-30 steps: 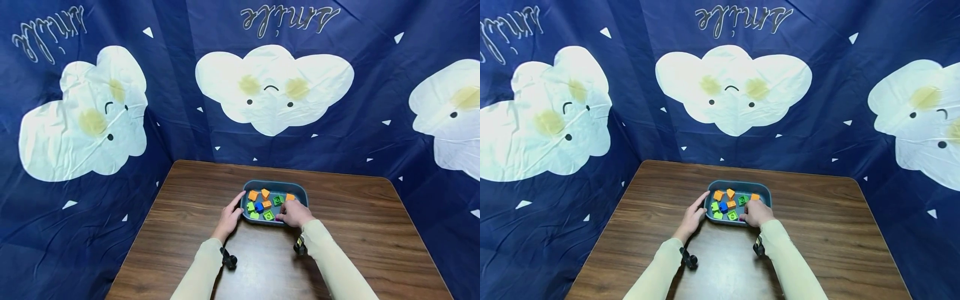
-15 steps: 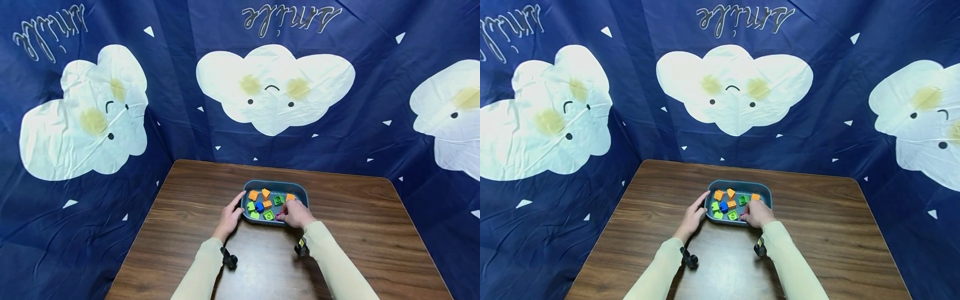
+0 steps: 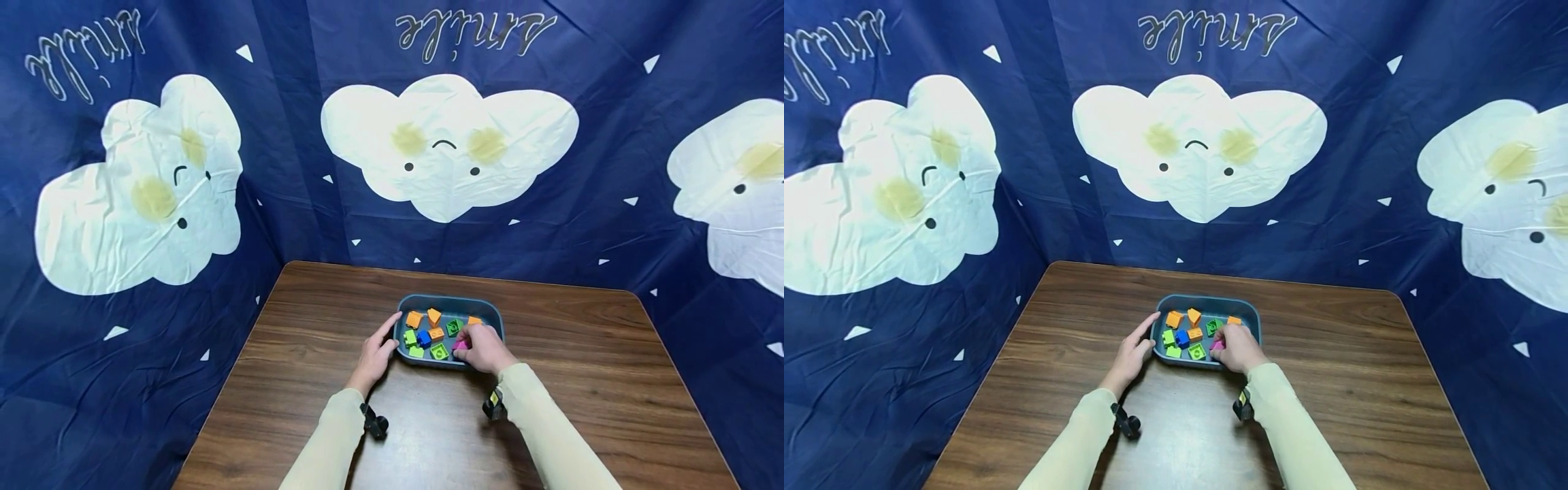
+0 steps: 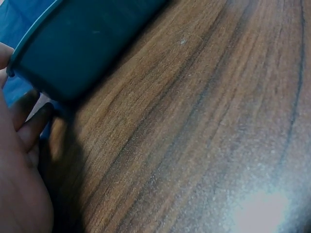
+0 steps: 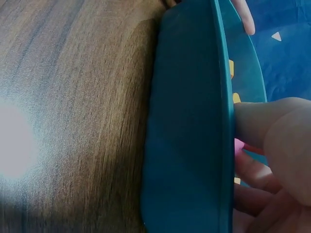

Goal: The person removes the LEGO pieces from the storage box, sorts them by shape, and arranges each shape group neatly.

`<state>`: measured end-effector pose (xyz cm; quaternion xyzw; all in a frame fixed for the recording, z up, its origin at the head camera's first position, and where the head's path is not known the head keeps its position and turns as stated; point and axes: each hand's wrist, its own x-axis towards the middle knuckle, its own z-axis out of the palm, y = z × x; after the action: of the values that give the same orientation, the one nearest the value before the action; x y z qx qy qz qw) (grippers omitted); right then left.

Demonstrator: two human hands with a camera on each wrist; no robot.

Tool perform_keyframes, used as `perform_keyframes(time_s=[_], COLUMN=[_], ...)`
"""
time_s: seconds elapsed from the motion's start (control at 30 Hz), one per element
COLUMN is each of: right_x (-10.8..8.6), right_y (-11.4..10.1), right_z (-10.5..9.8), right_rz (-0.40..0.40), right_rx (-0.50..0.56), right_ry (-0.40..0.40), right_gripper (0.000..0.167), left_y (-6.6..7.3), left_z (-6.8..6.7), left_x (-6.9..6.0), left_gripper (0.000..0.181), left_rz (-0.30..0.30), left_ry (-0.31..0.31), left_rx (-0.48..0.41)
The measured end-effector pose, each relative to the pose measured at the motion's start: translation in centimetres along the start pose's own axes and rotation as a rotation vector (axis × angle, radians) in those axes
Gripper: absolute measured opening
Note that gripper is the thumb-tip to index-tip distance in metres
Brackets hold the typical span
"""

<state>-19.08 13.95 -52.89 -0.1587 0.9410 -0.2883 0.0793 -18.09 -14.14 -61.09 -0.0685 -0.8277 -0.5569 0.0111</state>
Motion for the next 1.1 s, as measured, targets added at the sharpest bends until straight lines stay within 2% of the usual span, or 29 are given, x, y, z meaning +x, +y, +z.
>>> perform_keyframes(time_s=[0.47, 0.73, 0.93, 1.1], right_x=[-0.6, -1.3, -2.3, -3.3], right_y=[0.2, -0.4, -1.5, -2.8], right_z=[-0.1, -0.3, -0.5, -0.3], right_rz=[-0.040, -0.069, -0.121, -0.202], right_rx=[0.030, 0.030, 0.031, 0.076], right_ry=[0.067, 0.140, 0.217, 0.223], right_gripper=[0.024, 0.047, 0.039, 0.039], left_y=[0.0, 0.1, 0.1, 0.3], left_z=[0.1, 0.1, 0.1, -0.2], left_x=[0.0, 0.0, 0.0, 0.0], left_gripper=[0.065, 0.064, 0.065, 0.064], left_rz=[-0.008, -0.011, 0.005, -0.003], left_ry=[0.006, 0.003, 0.002, -0.009], left_rx=[-0.013, -0.031, -0.035, -0.038])
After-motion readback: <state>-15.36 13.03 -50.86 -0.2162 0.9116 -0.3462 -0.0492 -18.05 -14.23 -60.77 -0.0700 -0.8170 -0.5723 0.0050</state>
